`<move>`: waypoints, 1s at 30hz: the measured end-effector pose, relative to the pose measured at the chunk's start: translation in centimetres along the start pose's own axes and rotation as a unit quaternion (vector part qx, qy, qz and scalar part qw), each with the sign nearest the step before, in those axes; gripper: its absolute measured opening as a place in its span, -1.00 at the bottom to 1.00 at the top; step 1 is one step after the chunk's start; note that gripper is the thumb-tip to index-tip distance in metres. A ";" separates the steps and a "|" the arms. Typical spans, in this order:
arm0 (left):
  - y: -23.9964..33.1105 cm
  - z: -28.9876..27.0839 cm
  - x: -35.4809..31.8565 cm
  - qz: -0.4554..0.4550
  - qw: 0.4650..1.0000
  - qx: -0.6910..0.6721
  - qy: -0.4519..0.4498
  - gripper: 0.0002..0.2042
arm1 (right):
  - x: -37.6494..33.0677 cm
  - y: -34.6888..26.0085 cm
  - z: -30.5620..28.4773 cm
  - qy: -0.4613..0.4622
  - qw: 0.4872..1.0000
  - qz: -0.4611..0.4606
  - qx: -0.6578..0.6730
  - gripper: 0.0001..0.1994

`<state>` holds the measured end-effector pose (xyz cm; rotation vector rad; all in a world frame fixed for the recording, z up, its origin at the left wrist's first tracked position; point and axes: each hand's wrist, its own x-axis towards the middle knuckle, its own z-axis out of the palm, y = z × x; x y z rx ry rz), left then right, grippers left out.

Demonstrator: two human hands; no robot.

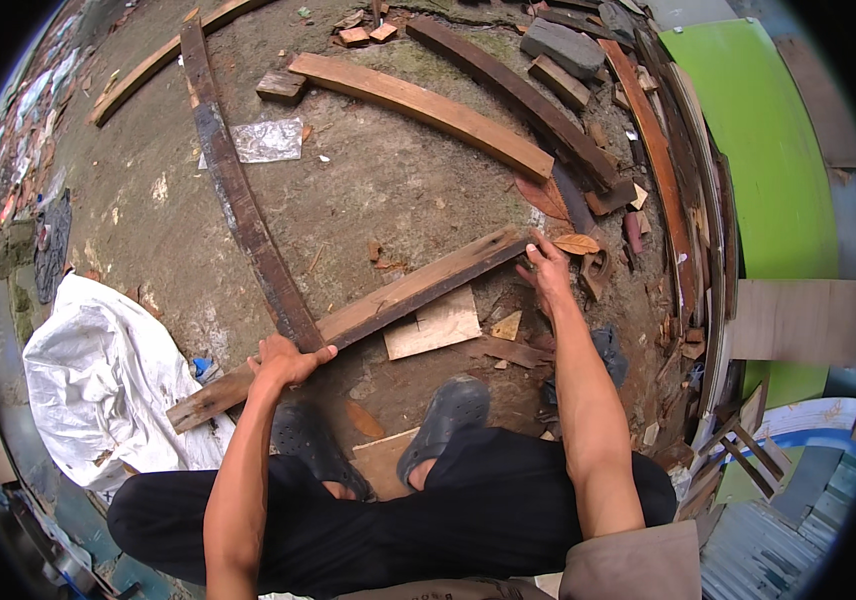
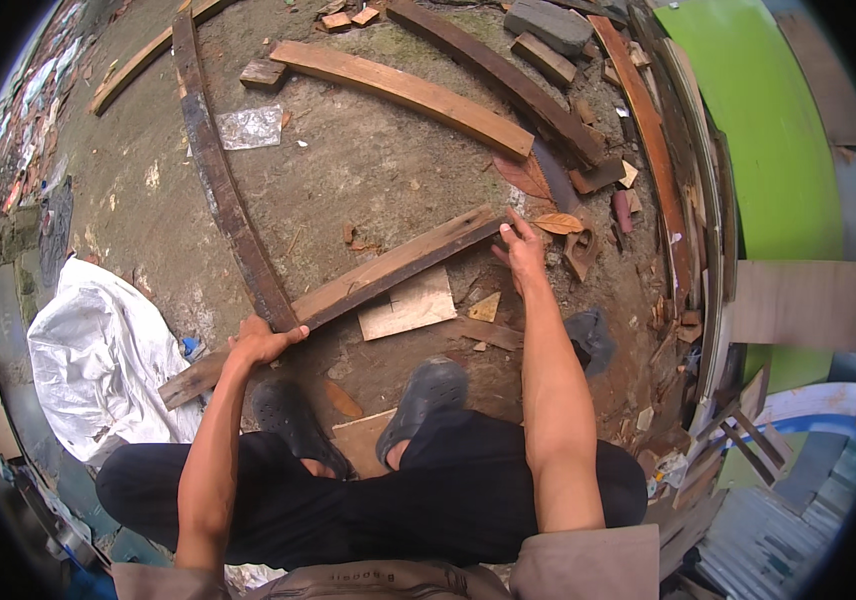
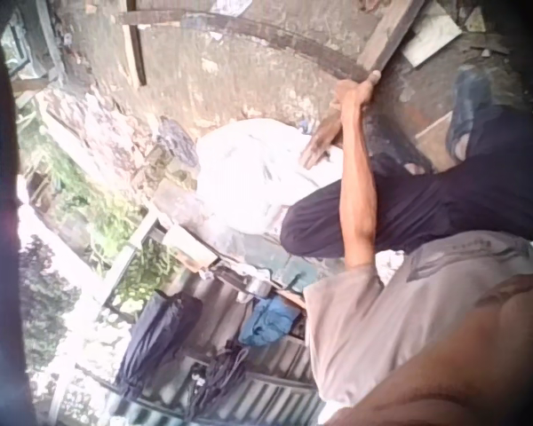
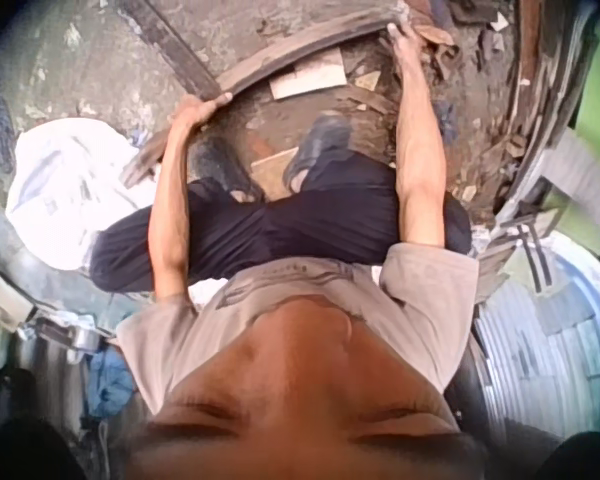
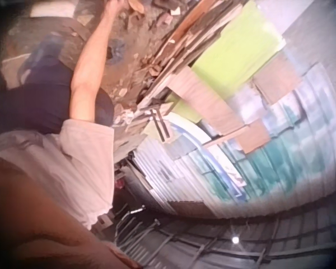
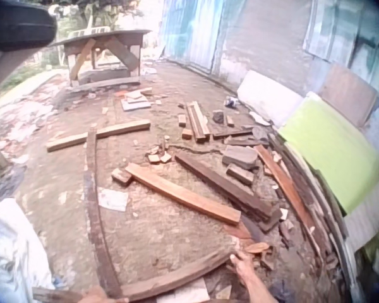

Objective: The person sits on the ground and arranges several wooden planks into a rectangular frame. They pick up a hammer and drive a nail into the joint of two planks to secure them together.

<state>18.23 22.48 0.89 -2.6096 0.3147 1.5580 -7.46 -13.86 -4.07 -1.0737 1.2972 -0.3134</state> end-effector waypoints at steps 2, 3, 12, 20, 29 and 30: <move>0.5 -0.5 0.0 -0.003 1.000 -0.006 -0.026 0.15 | 0.2 -0.2 -0.3 -0.004 0.999 0.014 0.032 -0.52; 0.5 -0.9 -0.2 -0.005 0.999 -0.010 -0.039 0.15 | 0.5 -0.5 -0.7 -0.018 0.999 0.024 0.037 -0.52; 0.0 0.4 -0.3 0.050 0.996 -0.034 0.059 0.04 | 3.4 -3.1 -3.6 -0.136 0.987 0.083 -0.037 -0.51; 0.8 0.0 -1.6 0.019 0.992 -0.098 0.080 -0.07 | 4.9 -3.3 -4.6 -0.173 0.978 0.111 -0.034 -0.53; 0.9 0.4 -1.8 0.027 0.985 -0.148 0.082 -0.06 | 5.2 -4.0 -4.7 -0.174 0.973 0.153 -0.016 -0.55; 0.9 0.4 -1.8 0.024 0.985 -0.147 0.084 -0.05 | 5.3 -3.9 -4.8 -0.173 0.973 0.154 -0.022 -0.54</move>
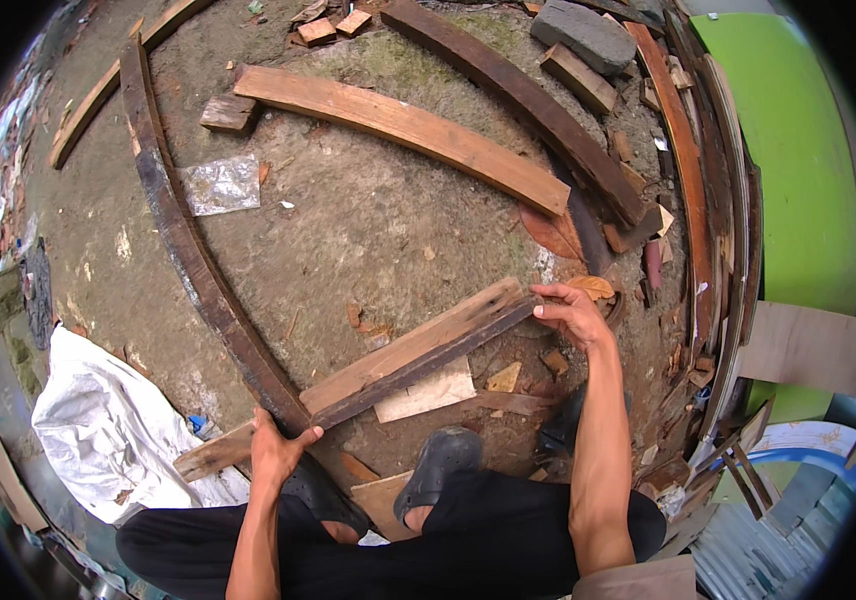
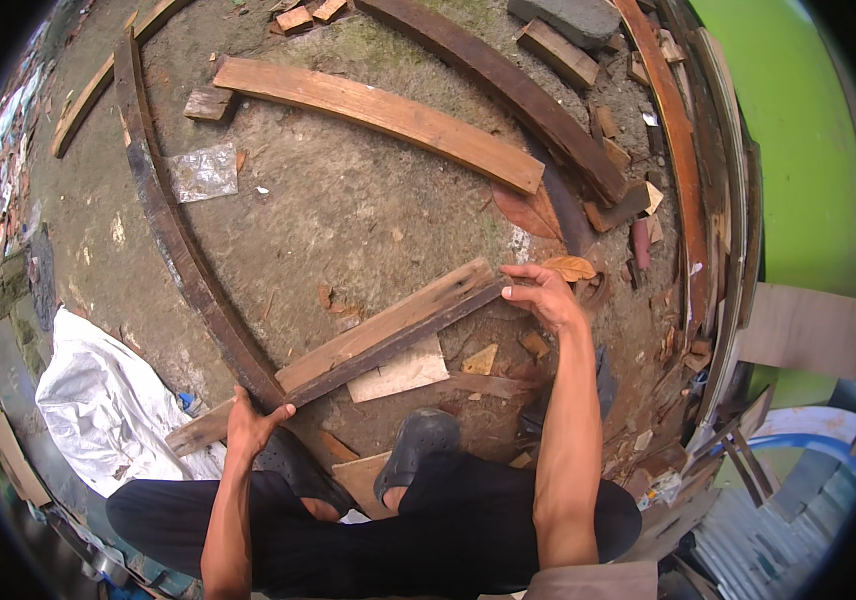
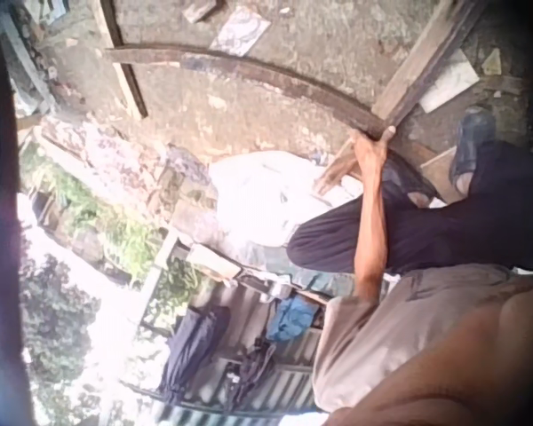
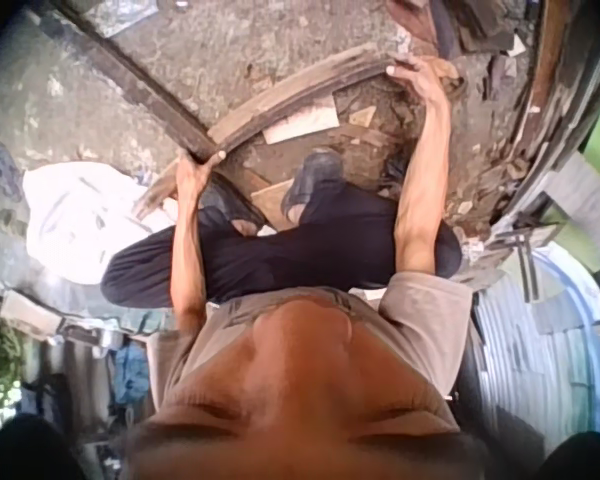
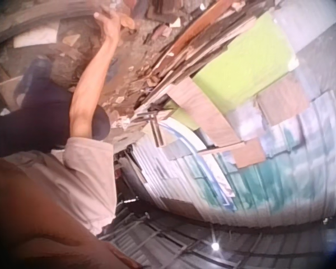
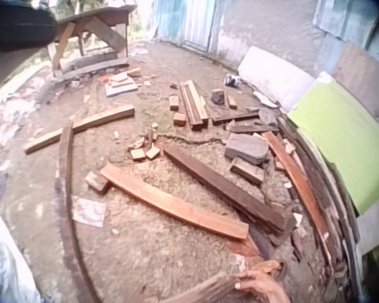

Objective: The person sits on the ground and arranges several wooden planks into a rectangular frame. They pick up a hammer and drive a nail into the joint of two planks to secure them together.

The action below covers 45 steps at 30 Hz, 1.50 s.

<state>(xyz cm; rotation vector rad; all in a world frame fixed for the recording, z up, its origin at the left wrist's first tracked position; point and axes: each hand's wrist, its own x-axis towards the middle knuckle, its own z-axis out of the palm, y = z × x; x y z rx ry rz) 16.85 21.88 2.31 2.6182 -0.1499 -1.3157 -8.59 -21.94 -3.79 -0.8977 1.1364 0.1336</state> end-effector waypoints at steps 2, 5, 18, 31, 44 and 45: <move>0.0 0.1 0.0 -0.006 1.000 0.004 0.005 -0.02 | 0.1 0.0 -0.2 0.003 1.000 0.005 -0.011 -0.53; -0.3 0.1 0.3 -0.003 1.000 0.005 0.004 -0.01 | 0.1 -0.2 0.1 0.008 1.000 0.011 0.001 -0.52; 0.8 -0.4 0.1 -0.007 0.999 -0.042 -0.001 -0.22 | 0.0 -2.0 0.6 0.027 0.997 0.058 -0.051 -0.51; 0.6 -0.3 0.3 -0.005 1.000 -0.018 -0.015 -0.18 | -0.3 -2.1 0.6 0.026 0.996 0.066 -0.054 -0.49; 0.4 -1.1 1.5 -0.028 0.993 0.101 -0.061 0.06 | 1.0 -2.9 0.4 -0.002 0.990 0.090 -0.106 -0.51; 0.3 -1.0 1.6 -0.019 0.994 0.094 -0.051 0.06 | 1.1 -2.8 0.3 -0.001 0.991 0.078 -0.104 -0.52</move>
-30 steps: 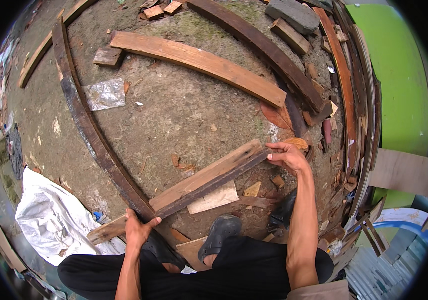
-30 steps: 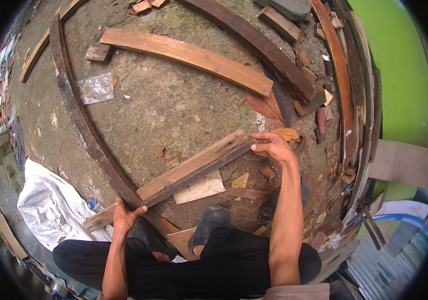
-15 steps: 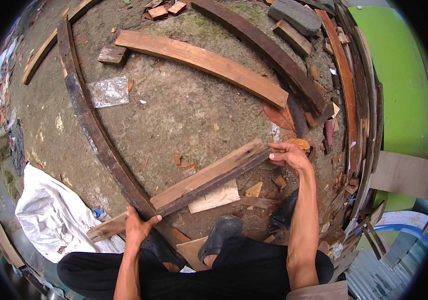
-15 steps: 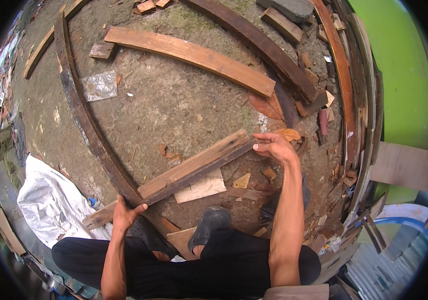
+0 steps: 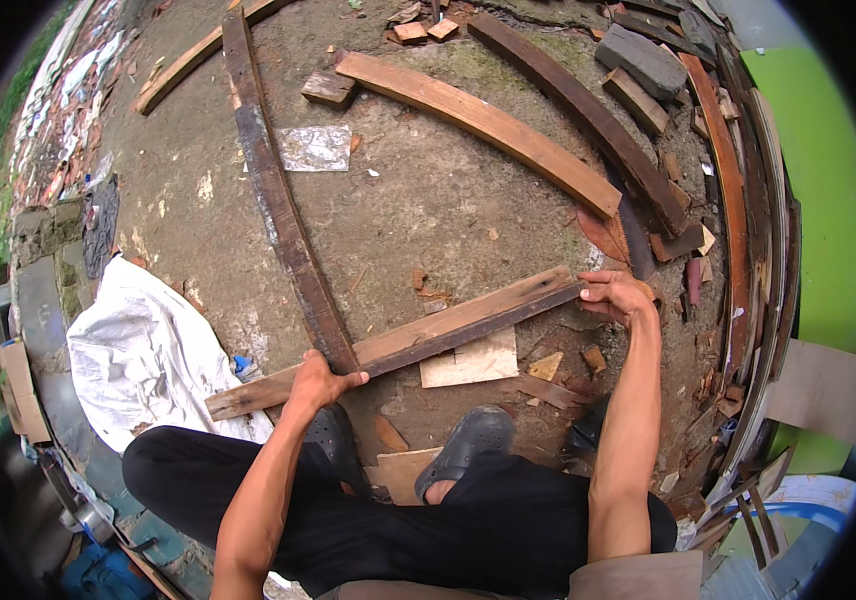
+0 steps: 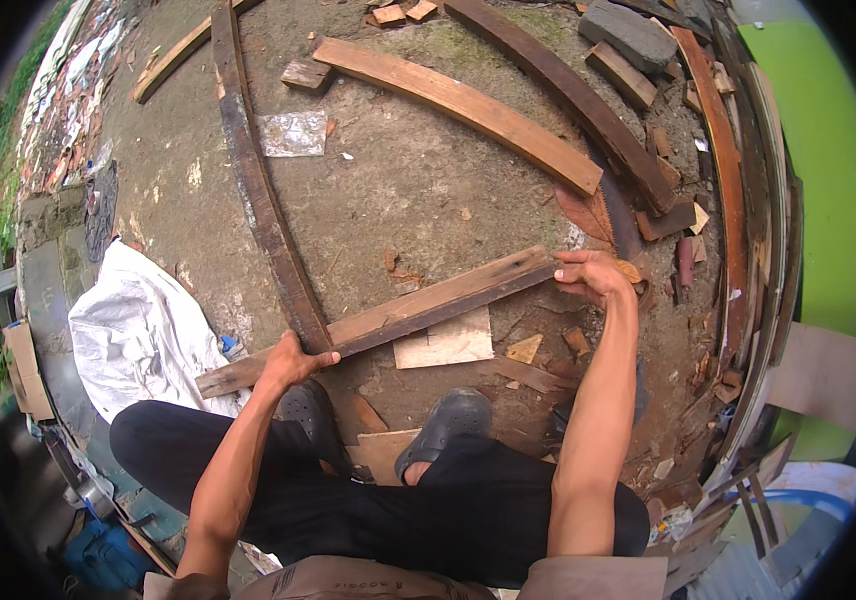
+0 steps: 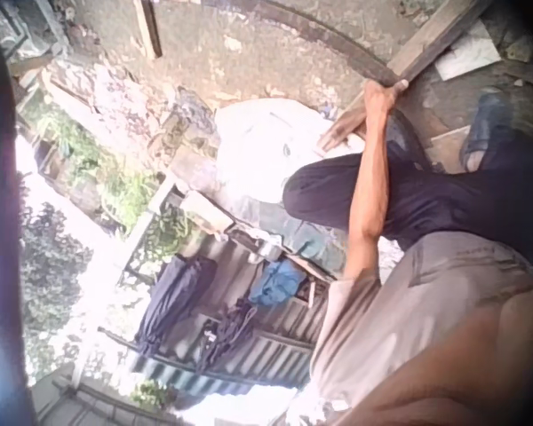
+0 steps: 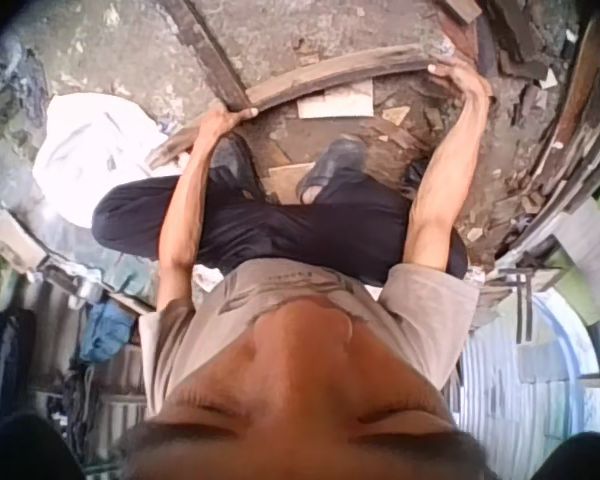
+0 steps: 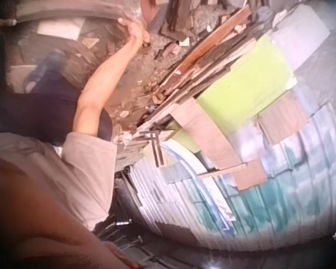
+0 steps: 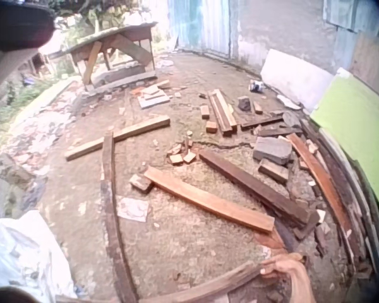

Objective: The person sits on the ground and arranges several wooden planks into a rectangular frame. They pick up a hammer and drive a nail into the joint of two planks to secure them together.

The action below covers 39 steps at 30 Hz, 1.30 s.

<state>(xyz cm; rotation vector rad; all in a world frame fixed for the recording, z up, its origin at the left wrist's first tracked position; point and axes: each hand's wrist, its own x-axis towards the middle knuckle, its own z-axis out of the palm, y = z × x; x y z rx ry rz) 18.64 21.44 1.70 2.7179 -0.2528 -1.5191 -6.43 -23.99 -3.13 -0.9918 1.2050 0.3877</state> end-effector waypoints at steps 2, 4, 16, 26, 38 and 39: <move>-0.6 0.5 -0.3 0.011 1.000 -0.017 0.014 0.07 | -0.5 0.4 0.5 -0.003 1.000 -0.026 0.014 -0.48; -0.7 1.1 -0.9 0.006 0.998 -0.053 0.015 0.10 | -1.1 0.8 0.8 0.004 0.998 -0.047 0.039 -0.46; -4.0 4.9 -0.7 0.091 0.989 -0.056 0.100 0.34 | -1.5 2.2 3.6 0.092 0.992 -0.080 0.011 -0.44; -5.1 6.0 0.1 0.141 0.975 -0.080 0.154 0.34 | -0.9 4.0 7.0 0.208 0.965 -0.138 0.085 -0.46; -4.8 6.0 -0.4 0.147 0.974 -0.073 0.154 0.26 | -0.8 4.6 7.0 0.212 0.963 -0.160 0.043 -0.51; -4.8 6.0 -0.4 0.145 0.974 -0.074 0.157 0.25 | -0.8 4.5 7.3 0.215 0.963 -0.159 0.045 -0.52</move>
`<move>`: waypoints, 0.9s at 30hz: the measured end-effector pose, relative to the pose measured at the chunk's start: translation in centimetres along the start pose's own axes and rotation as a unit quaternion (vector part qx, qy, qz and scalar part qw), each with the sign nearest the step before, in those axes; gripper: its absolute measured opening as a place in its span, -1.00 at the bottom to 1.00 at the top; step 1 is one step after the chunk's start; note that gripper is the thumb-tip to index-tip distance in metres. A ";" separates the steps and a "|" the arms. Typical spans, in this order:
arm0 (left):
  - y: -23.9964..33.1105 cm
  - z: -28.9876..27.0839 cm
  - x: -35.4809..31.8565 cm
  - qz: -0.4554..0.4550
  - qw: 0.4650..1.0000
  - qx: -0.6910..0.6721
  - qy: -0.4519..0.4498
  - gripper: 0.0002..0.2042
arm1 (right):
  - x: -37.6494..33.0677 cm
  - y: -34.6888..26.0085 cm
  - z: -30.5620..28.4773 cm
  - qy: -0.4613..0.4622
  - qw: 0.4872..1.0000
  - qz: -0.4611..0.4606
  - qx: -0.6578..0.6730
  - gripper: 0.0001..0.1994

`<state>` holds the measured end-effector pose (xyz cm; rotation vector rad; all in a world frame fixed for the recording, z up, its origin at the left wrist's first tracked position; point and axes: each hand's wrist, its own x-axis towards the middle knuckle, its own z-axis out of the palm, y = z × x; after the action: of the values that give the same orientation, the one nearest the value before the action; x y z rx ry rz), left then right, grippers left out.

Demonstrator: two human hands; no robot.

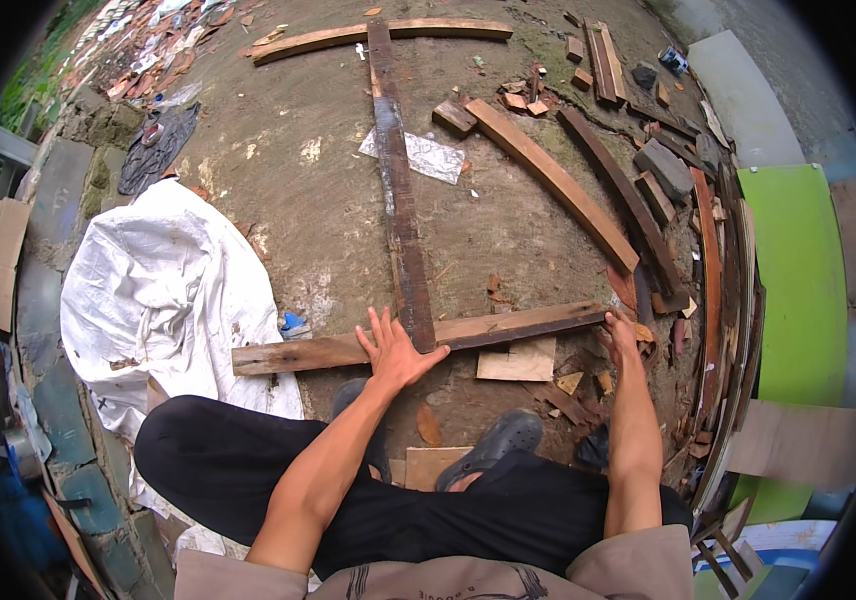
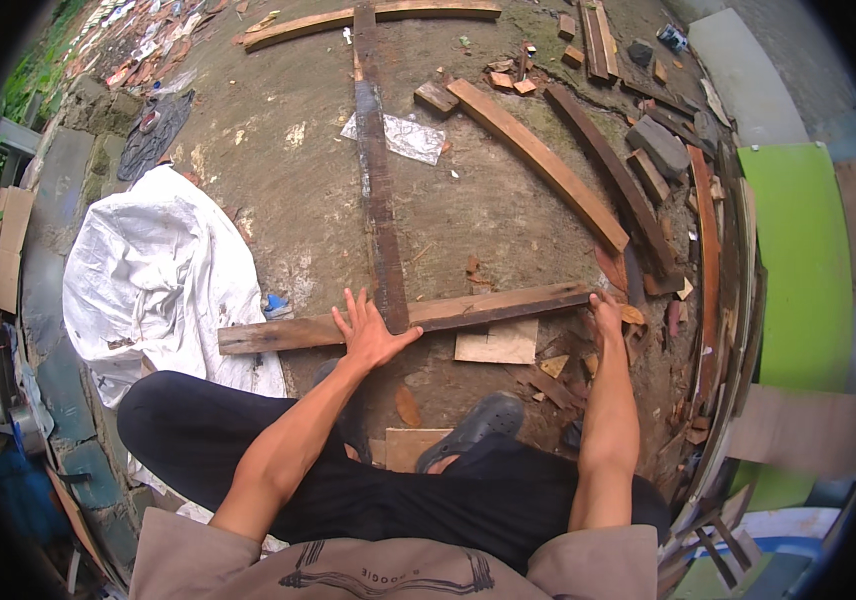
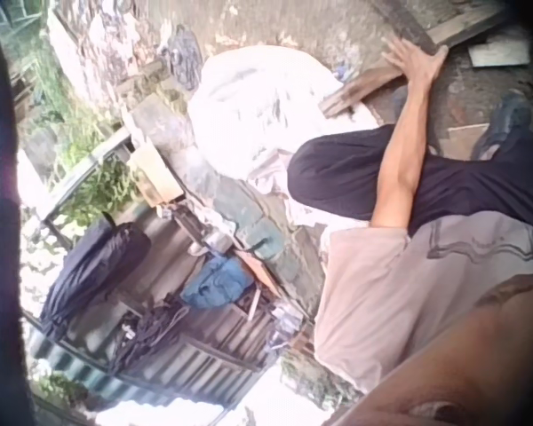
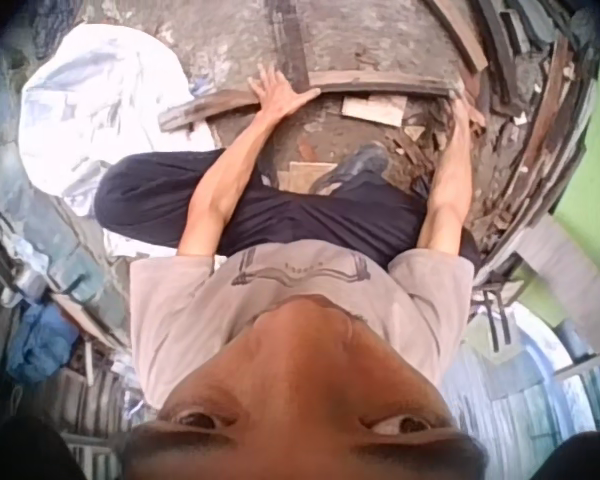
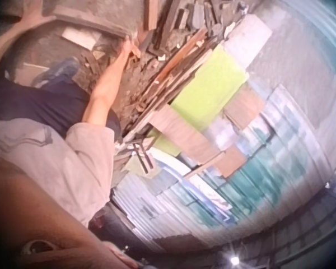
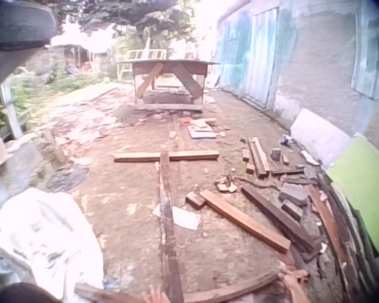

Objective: The person sits on the ground and arranges several wooden planks into a rectangular frame. They pick up a hammer and drive a nail into the joint of two planks to secure them together.

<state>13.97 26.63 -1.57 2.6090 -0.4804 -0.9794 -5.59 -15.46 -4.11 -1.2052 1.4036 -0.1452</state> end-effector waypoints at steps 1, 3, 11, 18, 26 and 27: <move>0.0 0.0 0.1 -0.002 1.000 -0.001 0.001 0.25 | -0.1 -0.2 0.2 -0.010 1.000 -0.002 -0.003 -0.50; 0.0 -0.1 0.2 -0.007 1.000 -0.002 0.001 0.23 | -0.2 -0.4 0.2 -0.031 0.999 -0.005 -0.010 -0.47; 0.5 0.6 0.4 -0.001 1.000 -0.005 -0.004 0.22 | 1.9 1.4 -1.6 -0.002 0.999 -0.045 -0.005 -0.49; 0.2 0.4 0.4 -0.013 1.000 0.023 0.008 0.23 | 1.6 0.9 -0.3 -0.021 0.999 -0.034 -0.019 -0.48; -0.4 1.1 0.9 -0.001 0.999 0.042 0.009 0.22 | 3.2 2.7 -1.1 0.010 0.996 -0.077 -0.050 -0.52; -0.6 1.1 0.9 -0.001 0.999 0.042 0.011 0.22 | 3.1 2.6 -1.0 0.008 0.997 -0.066 -0.042 -0.52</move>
<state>13.96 26.60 -3.15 2.6910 -0.5252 -0.9504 -7.03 -16.98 -7.70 -1.3693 1.3543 -0.1897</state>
